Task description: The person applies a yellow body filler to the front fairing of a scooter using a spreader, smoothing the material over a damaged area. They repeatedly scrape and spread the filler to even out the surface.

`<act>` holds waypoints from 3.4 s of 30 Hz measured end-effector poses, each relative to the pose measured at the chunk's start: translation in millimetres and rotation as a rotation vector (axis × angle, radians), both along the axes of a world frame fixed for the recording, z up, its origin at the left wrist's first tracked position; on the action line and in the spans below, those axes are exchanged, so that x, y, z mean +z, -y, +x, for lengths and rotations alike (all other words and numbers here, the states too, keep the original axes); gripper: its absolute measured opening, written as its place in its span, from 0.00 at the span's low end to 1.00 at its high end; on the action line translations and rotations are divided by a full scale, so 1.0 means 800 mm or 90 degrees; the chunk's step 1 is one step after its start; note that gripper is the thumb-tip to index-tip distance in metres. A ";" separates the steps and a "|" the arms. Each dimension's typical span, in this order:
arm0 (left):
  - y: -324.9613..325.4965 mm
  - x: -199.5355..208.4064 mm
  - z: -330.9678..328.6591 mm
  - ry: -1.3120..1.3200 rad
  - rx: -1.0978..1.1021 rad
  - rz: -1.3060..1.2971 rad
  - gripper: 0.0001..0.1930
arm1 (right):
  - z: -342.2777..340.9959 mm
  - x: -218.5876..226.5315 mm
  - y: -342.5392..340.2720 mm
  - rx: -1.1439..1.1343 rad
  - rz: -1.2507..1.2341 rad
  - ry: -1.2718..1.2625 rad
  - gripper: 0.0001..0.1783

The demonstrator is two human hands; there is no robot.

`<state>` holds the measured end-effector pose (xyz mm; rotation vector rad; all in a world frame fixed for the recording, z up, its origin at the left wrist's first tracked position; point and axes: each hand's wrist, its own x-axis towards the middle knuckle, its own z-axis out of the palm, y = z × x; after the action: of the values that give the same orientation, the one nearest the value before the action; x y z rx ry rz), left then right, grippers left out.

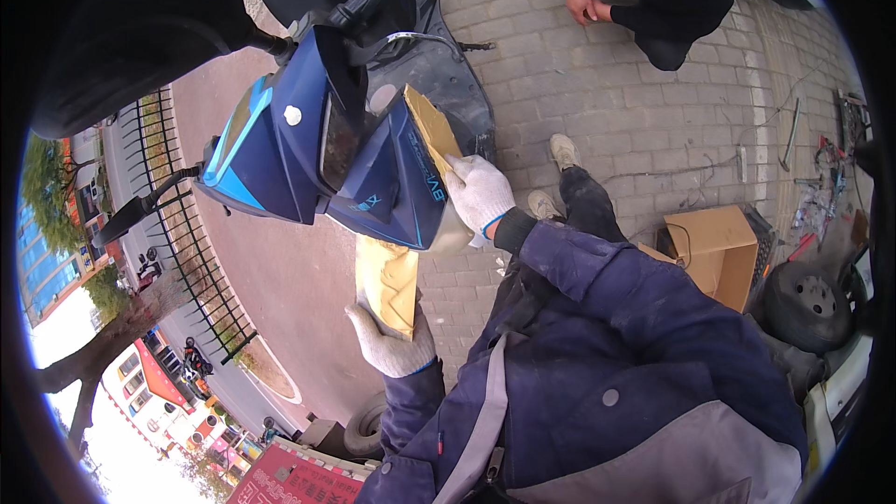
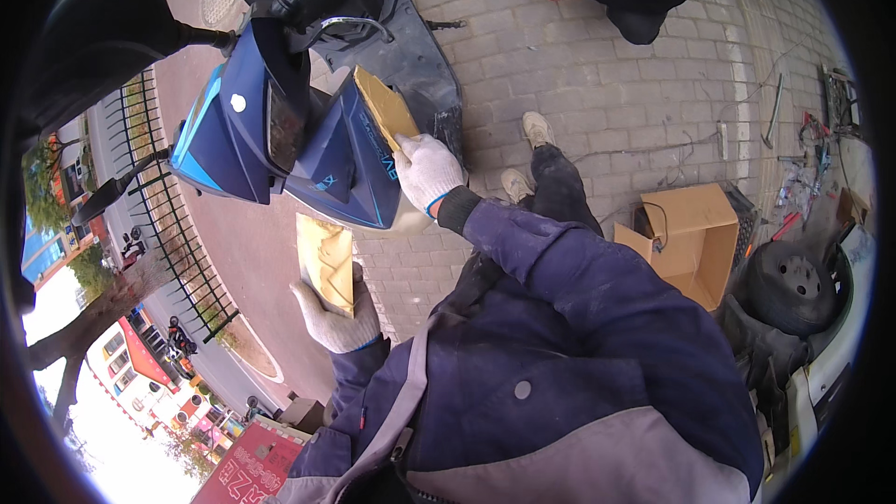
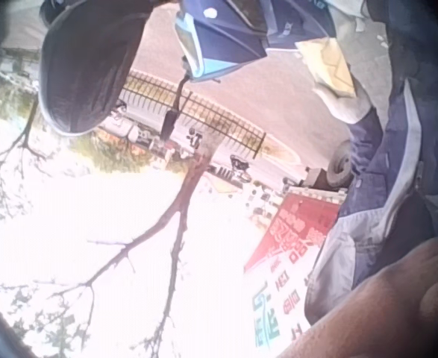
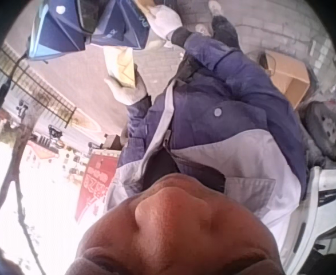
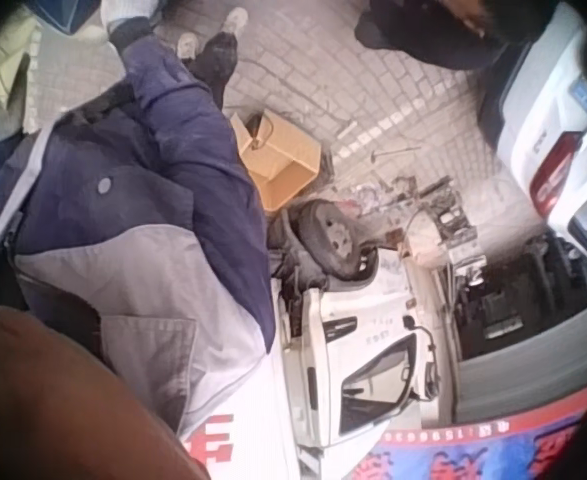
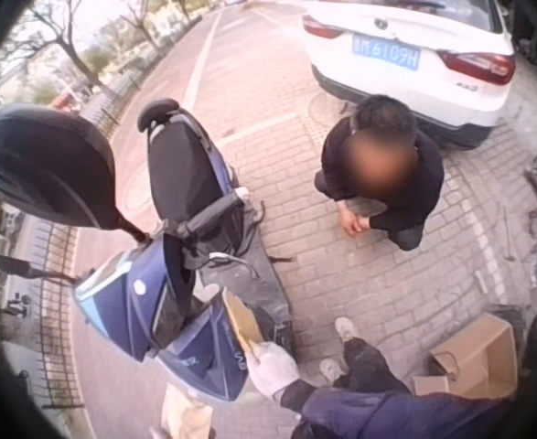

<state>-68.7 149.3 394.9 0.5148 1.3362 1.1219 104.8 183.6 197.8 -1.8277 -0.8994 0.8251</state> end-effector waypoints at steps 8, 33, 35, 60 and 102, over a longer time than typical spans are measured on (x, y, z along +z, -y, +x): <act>-0.003 0.000 -0.002 0.028 -0.049 0.021 0.35 | 0.021 -0.058 0.006 -0.075 -0.187 -0.033 0.22; 0.020 -0.006 -0.034 0.053 -0.102 0.068 0.35 | 0.011 -0.047 0.030 -0.076 -0.140 0.007 0.21; 0.023 -0.005 -0.033 0.048 -0.083 0.058 0.36 | 0.013 -0.066 0.020 -0.061 -0.190 0.029 0.22; 0.024 0.003 -0.027 0.123 0.036 0.067 0.31 | 0.084 0.024 -0.123 -0.058 -0.230 -0.085 0.26; 0.017 -0.018 -0.059 0.135 0.066 0.094 0.31 | 0.110 -0.016 -0.157 -0.034 -0.207 -0.301 0.26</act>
<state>-115.9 135.7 380.5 0.4233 1.1123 1.3294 193.1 309.5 185.0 -1.7989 -0.4279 1.3595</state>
